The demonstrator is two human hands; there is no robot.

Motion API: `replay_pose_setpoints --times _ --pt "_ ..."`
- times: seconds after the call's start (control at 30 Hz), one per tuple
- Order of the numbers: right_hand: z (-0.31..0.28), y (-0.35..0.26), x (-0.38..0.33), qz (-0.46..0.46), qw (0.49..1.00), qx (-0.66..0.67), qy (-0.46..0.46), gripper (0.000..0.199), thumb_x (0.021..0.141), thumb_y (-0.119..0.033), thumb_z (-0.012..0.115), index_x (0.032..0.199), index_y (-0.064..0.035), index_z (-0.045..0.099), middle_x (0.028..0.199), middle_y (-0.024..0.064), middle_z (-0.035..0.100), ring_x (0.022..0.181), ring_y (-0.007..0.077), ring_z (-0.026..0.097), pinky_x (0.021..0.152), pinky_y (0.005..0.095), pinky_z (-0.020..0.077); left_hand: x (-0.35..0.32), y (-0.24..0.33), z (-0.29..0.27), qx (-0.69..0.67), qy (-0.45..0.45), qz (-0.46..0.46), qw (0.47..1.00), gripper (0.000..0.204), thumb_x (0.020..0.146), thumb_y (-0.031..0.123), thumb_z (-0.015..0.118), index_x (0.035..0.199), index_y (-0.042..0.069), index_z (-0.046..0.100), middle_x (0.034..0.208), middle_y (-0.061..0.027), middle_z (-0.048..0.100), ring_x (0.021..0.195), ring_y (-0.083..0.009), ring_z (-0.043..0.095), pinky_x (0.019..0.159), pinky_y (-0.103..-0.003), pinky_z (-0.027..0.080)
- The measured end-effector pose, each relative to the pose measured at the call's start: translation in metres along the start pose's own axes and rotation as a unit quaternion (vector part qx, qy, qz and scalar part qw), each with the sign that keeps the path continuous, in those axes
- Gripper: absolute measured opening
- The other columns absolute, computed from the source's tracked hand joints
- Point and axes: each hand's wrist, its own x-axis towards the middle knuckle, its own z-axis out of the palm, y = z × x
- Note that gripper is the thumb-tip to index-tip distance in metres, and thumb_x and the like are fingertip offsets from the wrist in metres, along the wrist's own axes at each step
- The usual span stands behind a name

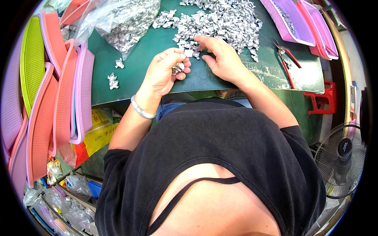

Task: The person repeatedly picks small silver metal pieces from a pile on a green table and joins them by hand, holding a growing cluster in the left hand while adding new pieces with the right. The workspace includes colorful plastic trays and a pair of pliers nearby, but the person uses only their hands to connect the parts.

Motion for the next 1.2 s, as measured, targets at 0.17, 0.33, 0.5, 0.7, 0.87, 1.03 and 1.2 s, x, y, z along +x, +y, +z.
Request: replay_pose_setpoints --times 0.17,0.33,0.5,0.7,0.87,1.03,1.2 --pt "0.002 0.001 0.005 -0.024 0.999 -0.018 0.013 0.049 0.071 0.002 0.056 0.117 -0.0115 0.047 0.092 0.0056 0.058 0.084 0.0233 0.054 0.075 0.0329 0.0452 0.005 -0.003 -0.016 -0.139 -0.101 0.027 0.985 0.016 0.081 0.011 0.050 0.068 0.001 0.050 0.092 -0.0202 0.058 0.070 -0.0232 0.056 0.050 -0.024 0.045" --pt "0.002 -0.001 0.009 -0.047 0.996 -0.081 -0.002 0.048 0.071 0.000 0.058 0.116 -0.0107 0.047 0.089 0.0064 0.058 0.084 0.0247 0.054 0.074 0.0345 0.0451 0.005 -0.004 -0.020 -0.131 -0.071 0.021 0.989 0.007 0.080 0.009 0.052 0.077 0.003 0.051 0.083 -0.0160 0.057 0.069 -0.0217 0.056 0.048 -0.023 0.043" --pt "-0.001 -0.001 0.009 -0.051 0.996 -0.077 -0.009 0.047 0.071 -0.001 0.058 0.116 -0.0102 0.048 0.090 0.0082 0.057 0.087 0.0257 0.054 0.075 0.0352 0.0449 0.005 -0.003 -0.017 -0.124 -0.044 0.009 0.991 0.006 0.080 0.006 0.052 0.085 0.003 0.052 0.077 -0.0111 0.055 0.066 -0.0191 0.055 0.047 -0.022 0.042" --pt "0.001 0.000 0.013 -0.093 0.991 -0.085 -0.036 0.045 0.070 0.001 0.056 0.114 -0.0096 0.050 0.093 0.0095 0.057 0.086 0.0263 0.055 0.075 0.0358 0.0452 0.006 -0.003 -0.014 -0.083 -0.032 0.000 0.996 0.010 0.080 0.006 0.054 0.089 0.002 0.053 0.074 -0.0068 0.053 0.064 -0.0157 0.053 0.046 -0.021 0.039" --pt "-0.005 -0.001 0.011 -0.011 0.999 0.011 -0.038 0.044 0.071 0.005 0.055 0.113 -0.0082 0.051 0.088 0.0081 0.056 0.079 0.0200 0.056 0.071 0.0295 0.0460 0.005 -0.004 -0.015 -0.067 -0.036 -0.007 0.997 0.011 0.081 0.008 0.055 0.090 0.001 0.054 0.073 -0.0049 0.051 0.062 -0.0137 0.051 0.044 -0.019 0.037" --pt "-0.012 0.001 0.009 0.062 0.950 0.305 -0.035 0.041 0.077 0.005 0.054 0.116 -0.0052 0.048 0.083 0.0017 0.053 0.078 0.0080 0.052 0.072 0.0206 0.0428 0.001 0.000 -0.004 -0.014 -0.008 -0.028 0.999 0.015 0.084 0.013 0.052 0.089 -0.001 0.055 0.067 -0.0036 0.051 0.058 -0.0132 0.050 0.041 -0.018 0.034" --pt "-0.018 -0.008 0.008 0.044 0.904 0.422 -0.049 0.041 0.079 0.005 0.055 0.119 -0.0028 0.046 0.089 0.0021 0.055 0.084 0.0073 0.053 0.075 0.0211 0.0429 0.000 0.003 0.007 -0.006 -0.017 -0.043 0.999 0.020 0.086 0.017 0.051 0.084 -0.002 0.056 0.062 -0.0024 0.050 0.056 -0.0133 0.050 0.039 -0.019 0.033"
